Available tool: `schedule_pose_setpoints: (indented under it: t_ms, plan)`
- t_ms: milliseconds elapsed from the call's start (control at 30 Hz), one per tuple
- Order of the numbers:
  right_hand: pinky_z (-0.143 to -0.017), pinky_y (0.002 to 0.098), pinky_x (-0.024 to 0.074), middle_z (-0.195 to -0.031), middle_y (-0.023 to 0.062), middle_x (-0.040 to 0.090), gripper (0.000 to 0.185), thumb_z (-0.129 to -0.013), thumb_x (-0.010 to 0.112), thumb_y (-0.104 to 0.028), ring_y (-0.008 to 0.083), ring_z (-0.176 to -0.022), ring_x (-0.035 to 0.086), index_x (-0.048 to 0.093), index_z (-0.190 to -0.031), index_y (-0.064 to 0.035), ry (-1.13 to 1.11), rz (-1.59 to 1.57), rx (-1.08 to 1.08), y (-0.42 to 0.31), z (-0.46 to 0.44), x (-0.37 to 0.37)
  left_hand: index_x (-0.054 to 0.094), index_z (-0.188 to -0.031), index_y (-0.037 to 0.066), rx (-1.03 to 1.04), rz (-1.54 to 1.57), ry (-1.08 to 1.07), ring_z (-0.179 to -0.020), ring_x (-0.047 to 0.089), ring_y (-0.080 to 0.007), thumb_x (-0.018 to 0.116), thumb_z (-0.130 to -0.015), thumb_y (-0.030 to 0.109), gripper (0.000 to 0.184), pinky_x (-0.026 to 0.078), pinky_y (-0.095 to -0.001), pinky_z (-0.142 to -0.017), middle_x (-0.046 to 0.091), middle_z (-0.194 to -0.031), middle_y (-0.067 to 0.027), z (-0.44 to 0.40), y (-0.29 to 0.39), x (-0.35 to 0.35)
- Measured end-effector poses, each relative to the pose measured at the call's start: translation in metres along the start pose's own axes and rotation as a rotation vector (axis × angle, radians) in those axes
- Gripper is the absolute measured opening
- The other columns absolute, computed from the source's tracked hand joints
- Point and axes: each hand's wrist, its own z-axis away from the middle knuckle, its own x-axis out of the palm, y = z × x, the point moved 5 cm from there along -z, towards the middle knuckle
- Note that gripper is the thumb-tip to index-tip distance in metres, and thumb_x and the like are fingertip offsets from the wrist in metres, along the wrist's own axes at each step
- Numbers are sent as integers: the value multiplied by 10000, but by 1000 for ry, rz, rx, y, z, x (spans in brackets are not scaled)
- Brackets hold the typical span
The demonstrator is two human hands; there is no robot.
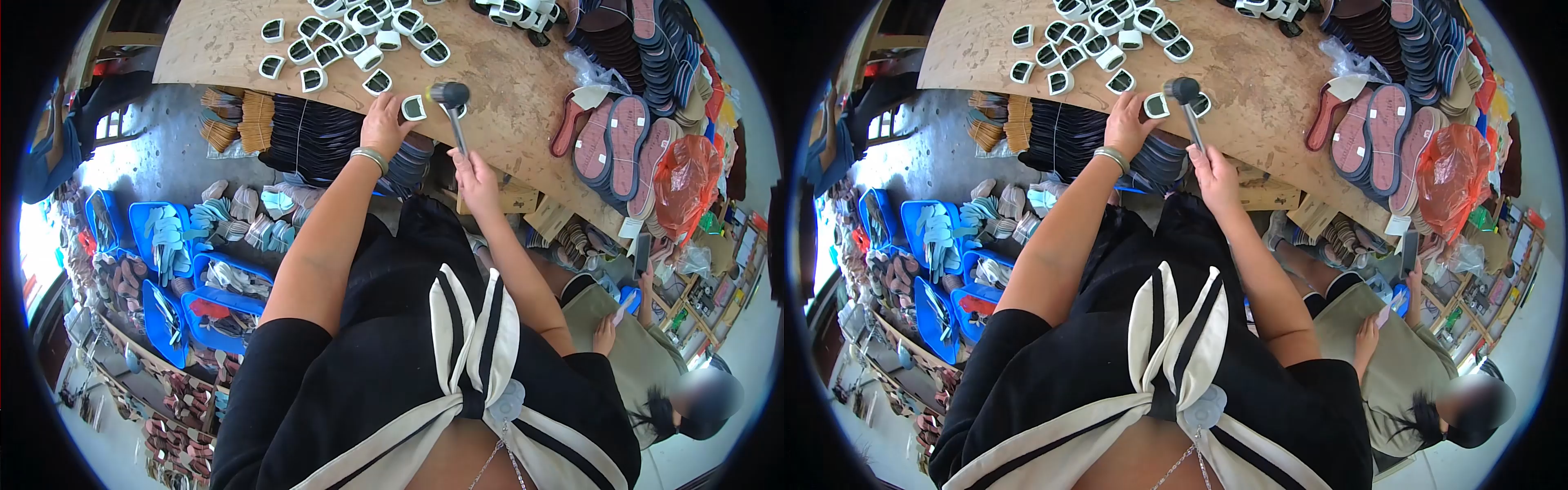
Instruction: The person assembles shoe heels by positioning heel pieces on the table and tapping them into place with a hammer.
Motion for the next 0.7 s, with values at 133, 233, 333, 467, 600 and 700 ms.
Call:
schedule_pose_setpoints:
  t_ms: [133, 233, 333, 467, 600, 700]
  plan:
    - [-478, 243, 324, -593, -30, 436, 328, -1031, 489, -343, 52, -510, 419, 630, -1032, -47, 67, 50, -38, -4, 0, 13, 643, -1097, 68, 5, 6, 20, -964, 620, -316, 796, -743, 256, 429, 517, -406, -833, 603, -1057, -96, -1, -1, 0]
    - [-561, 382, 416, -668, 113, 562, 346, -1018, 483, -367, 271, -607, 556, 618, -1031, -48, 140, 241, -90, 7, -3, 23, 642, -1098, 63, 11, -6, 20, -966, 616, -318, 797, -743, 249, 430, 512, -406, -836, 599, -1047, -100, 2, -3, 2]
    - [-632, 485, 458, -756, 210, 631, 347, -1010, 479, -373, 426, -726, 614, 602, -1023, -49, 56, 385, 8, 21, -18, 25, 640, -1094, 66, 14, -11, 22, -985, 604, -316, 790, -741, 237, 419, 508, -407, -847, 586, -1046, -101, -1, 1, 0]
    - [-655, 498, 463, -743, 220, 626, 365, -1010, 462, -397, 433, -742, 620, 597, -1018, -58, 122, 266, -27, 7, 3, 25, 640, -1078, 80, -8, -28, -12, -1027, 583, -313, 779, -739, 216, 391, 504, -409, -872, 570, -1056, -105, 0, -2, 1]
    - [-653, 487, 466, -746, 211, 626, 357, -1014, 457, -389, 423, -740, 621, 605, -1044, -65, 59, 460, 36, 29, -3, 26, 640, -1069, 82, 2, -32, -2, -1036, 576, -321, 778, -745, 228, 381, 500, -415, -878, 567, -1046, -111, 0, -1, 0]
    - [-651, 503, 465, -764, 221, 630, 345, -1012, 463, -383, 441, -753, 617, 591, -1002, -63, 45, 354, 82, 14, -5, 19, 641, -1067, 83, -2, -20, -10, -1039, 576, -322, 779, -743, 229, 381, 497, -416, -884, 567, -1043, -113, -1, 0, -2]
